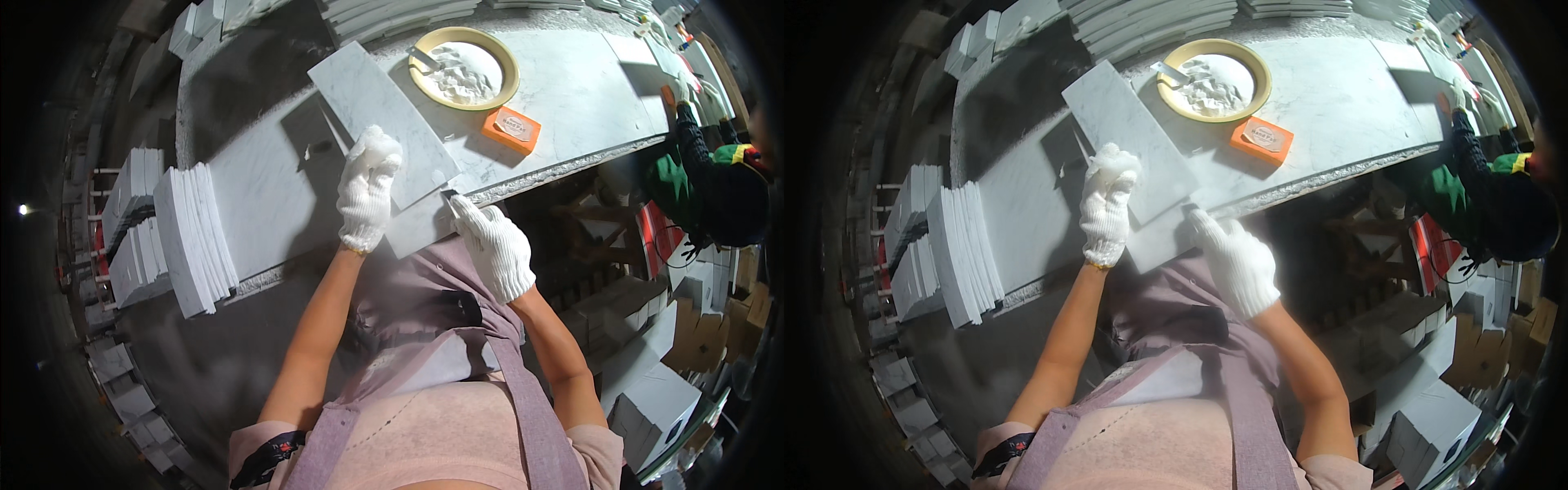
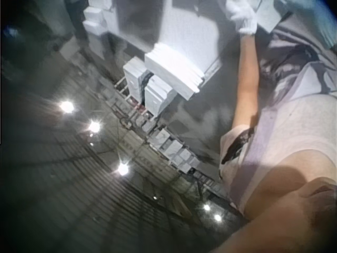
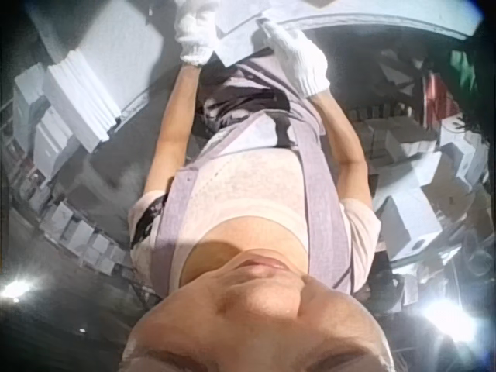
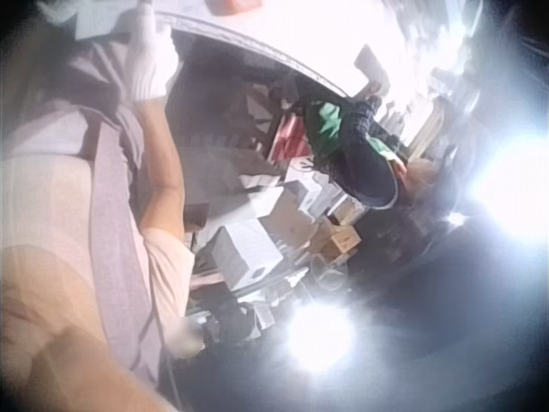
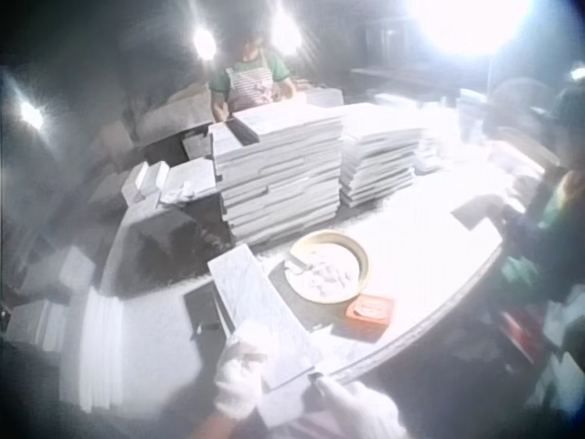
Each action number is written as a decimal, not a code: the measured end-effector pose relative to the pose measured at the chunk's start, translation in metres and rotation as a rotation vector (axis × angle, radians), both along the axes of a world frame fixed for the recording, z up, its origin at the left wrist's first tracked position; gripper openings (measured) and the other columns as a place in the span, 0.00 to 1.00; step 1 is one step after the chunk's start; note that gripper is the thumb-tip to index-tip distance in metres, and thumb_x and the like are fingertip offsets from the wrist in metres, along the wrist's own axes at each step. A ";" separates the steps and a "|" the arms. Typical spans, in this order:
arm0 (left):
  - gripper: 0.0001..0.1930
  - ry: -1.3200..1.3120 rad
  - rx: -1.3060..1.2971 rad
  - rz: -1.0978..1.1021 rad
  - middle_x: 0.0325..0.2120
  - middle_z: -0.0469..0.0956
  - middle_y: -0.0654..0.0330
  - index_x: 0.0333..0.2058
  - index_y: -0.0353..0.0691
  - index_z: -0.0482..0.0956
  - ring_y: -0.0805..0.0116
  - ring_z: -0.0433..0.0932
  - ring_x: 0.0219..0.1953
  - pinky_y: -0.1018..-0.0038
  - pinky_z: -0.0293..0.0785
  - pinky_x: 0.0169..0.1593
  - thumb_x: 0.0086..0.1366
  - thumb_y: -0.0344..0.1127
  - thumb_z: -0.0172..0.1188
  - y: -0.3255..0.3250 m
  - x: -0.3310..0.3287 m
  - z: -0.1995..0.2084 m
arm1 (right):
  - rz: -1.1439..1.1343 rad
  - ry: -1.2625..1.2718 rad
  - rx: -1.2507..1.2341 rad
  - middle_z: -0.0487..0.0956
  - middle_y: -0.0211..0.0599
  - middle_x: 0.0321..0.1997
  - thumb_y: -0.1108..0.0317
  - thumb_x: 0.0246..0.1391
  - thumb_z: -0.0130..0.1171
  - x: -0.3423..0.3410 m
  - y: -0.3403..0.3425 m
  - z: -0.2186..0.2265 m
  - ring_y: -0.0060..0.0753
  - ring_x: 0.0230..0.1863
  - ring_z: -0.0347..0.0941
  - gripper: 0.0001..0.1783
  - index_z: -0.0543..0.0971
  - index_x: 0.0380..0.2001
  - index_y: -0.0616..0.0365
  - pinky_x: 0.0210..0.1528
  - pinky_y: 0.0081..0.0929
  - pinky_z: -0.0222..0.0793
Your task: The person repeatedly picks up rectangular tiles from a stack, applies a white paste to the edges using a small tool, and scrapes the edges with a metal tool. The person then places the tiles back onto the stack. The process is repeated for multiple tiles.
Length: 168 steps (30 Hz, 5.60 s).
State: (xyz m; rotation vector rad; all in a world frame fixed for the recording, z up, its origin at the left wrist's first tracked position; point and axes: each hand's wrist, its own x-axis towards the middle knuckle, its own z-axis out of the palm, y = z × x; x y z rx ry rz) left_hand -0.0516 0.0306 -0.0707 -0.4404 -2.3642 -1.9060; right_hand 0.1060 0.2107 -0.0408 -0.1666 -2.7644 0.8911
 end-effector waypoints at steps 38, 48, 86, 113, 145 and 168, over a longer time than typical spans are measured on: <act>0.26 1.116 -0.717 -0.063 0.45 0.80 0.63 0.49 0.48 0.86 0.57 0.81 0.50 0.48 0.76 0.61 0.48 0.23 0.74 -0.012 -0.020 0.030 | -0.213 -0.059 -0.615 0.80 0.37 0.39 0.82 0.62 0.59 0.050 0.013 0.002 0.26 0.32 0.76 0.32 0.80 0.67 0.44 0.38 0.27 0.75; 0.25 1.106 -0.765 -0.072 0.48 0.79 0.63 0.50 0.49 0.87 0.57 0.79 0.53 0.49 0.76 0.60 0.50 0.24 0.73 -0.015 -0.017 0.034 | -0.228 -0.081 -0.651 0.79 0.35 0.38 0.83 0.62 0.58 0.050 0.012 0.001 0.23 0.30 0.74 0.32 0.80 0.67 0.43 0.36 0.26 0.74; 0.20 -0.049 -0.197 0.385 0.50 0.83 0.56 0.55 0.45 0.83 0.57 0.79 0.55 0.62 0.77 0.57 0.66 0.38 0.70 -0.065 -0.071 0.023 | -0.375 0.079 -0.858 0.79 0.29 0.41 0.71 0.75 0.52 0.048 0.015 -0.024 0.17 0.33 0.75 0.37 0.54 0.82 0.50 0.31 0.19 0.78; 0.14 0.397 -0.357 0.458 0.40 0.83 0.52 0.46 0.41 0.84 0.48 0.80 0.46 0.55 0.74 0.57 0.61 0.31 0.72 -0.091 -0.063 0.011 | -0.327 0.366 -0.791 0.83 0.37 0.40 0.68 0.72 0.60 0.040 0.014 -0.032 0.28 0.38 0.81 0.12 0.80 0.52 0.64 0.42 0.29 0.82; 0.10 0.590 -0.422 -1.098 0.22 0.78 0.59 0.30 0.44 0.84 0.58 0.77 0.28 0.62 0.74 0.30 0.51 0.41 0.68 -0.008 0.141 0.033 | -0.607 0.310 -0.956 0.82 0.30 0.44 0.79 0.68 0.59 0.071 0.006 -0.020 0.19 0.45 0.78 0.14 0.79 0.56 0.63 0.52 0.23 0.78; 0.33 0.641 -0.671 -0.515 0.62 0.77 0.56 0.62 0.47 0.80 0.50 0.71 0.68 0.50 0.61 0.76 0.57 0.42 0.76 0.001 0.000 0.046 | -0.627 -0.007 -1.265 0.84 0.33 0.42 0.65 0.72 0.62 0.063 0.016 -0.034 0.21 0.32 0.78 0.23 0.76 0.65 0.63 0.32 0.22 0.79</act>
